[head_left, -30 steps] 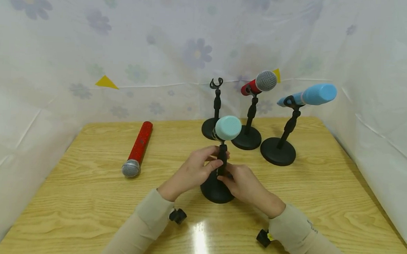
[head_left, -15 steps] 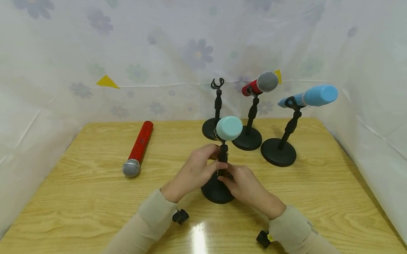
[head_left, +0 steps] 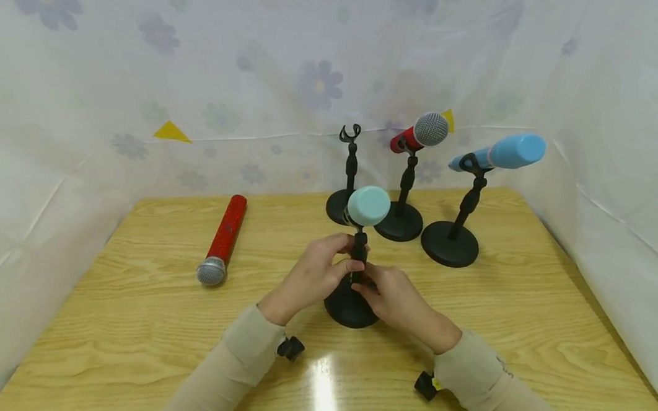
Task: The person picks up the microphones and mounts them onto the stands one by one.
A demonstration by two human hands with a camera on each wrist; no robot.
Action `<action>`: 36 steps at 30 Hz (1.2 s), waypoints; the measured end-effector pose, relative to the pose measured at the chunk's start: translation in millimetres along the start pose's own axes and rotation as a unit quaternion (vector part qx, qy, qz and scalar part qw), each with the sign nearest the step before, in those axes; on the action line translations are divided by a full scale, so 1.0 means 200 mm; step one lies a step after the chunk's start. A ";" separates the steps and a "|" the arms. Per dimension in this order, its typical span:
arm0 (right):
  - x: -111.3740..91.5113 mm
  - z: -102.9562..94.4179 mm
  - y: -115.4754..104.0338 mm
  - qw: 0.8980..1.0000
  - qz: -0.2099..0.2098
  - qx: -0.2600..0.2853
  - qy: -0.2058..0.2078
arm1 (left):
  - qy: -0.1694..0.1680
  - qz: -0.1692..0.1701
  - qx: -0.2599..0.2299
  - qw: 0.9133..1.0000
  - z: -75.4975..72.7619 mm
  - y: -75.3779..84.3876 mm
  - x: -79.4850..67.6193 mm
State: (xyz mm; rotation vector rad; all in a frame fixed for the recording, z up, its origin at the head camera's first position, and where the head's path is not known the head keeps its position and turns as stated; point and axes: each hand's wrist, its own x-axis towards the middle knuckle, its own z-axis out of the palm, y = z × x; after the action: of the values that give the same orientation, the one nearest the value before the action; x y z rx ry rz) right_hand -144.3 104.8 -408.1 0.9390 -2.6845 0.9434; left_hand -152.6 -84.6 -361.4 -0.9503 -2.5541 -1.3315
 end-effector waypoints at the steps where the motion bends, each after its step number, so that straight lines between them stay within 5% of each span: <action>1: 0.00 0.00 0.00 1.000 0.003 0.000 0.000 | 0.001 -0.002 -0.002 1.000 0.00 0.00 0.00; 8: -0.03 0.01 0.01 1.000 0.004 -0.012 0.004 | -0.014 -0.013 0.020 1.000 0.02 -0.01 -0.04; 17: -0.12 0.01 0.01 0.995 -0.053 -0.076 -0.043 | -0.079 -0.032 0.131 0.988 0.01 0.01 -0.12; 21: -0.15 0.02 -0.01 0.992 -0.065 -0.092 -0.057 | -0.135 -0.056 0.189 0.971 0.03 0.02 -0.17; 27: -0.16 0.03 -0.02 0.984 -0.078 -0.138 -0.077 | -0.200 -0.046 0.280 0.938 0.07 0.00 -0.23; 33: -0.18 0.01 -0.02 0.981 -0.056 -0.144 -0.114 | -0.197 0.012 0.407 0.892 0.13 0.00 -0.27; 36: -0.18 0.01 -0.02 0.981 -0.054 -0.145 -0.117 | -0.183 0.023 0.428 0.885 0.14 0.00 -0.27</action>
State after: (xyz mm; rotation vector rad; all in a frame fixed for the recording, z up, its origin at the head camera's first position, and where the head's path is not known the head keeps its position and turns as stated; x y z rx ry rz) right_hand -112.8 120.6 -419.0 1.1766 -2.8187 0.4268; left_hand -103.6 -88.5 -399.0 -1.0833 -2.8671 0.0950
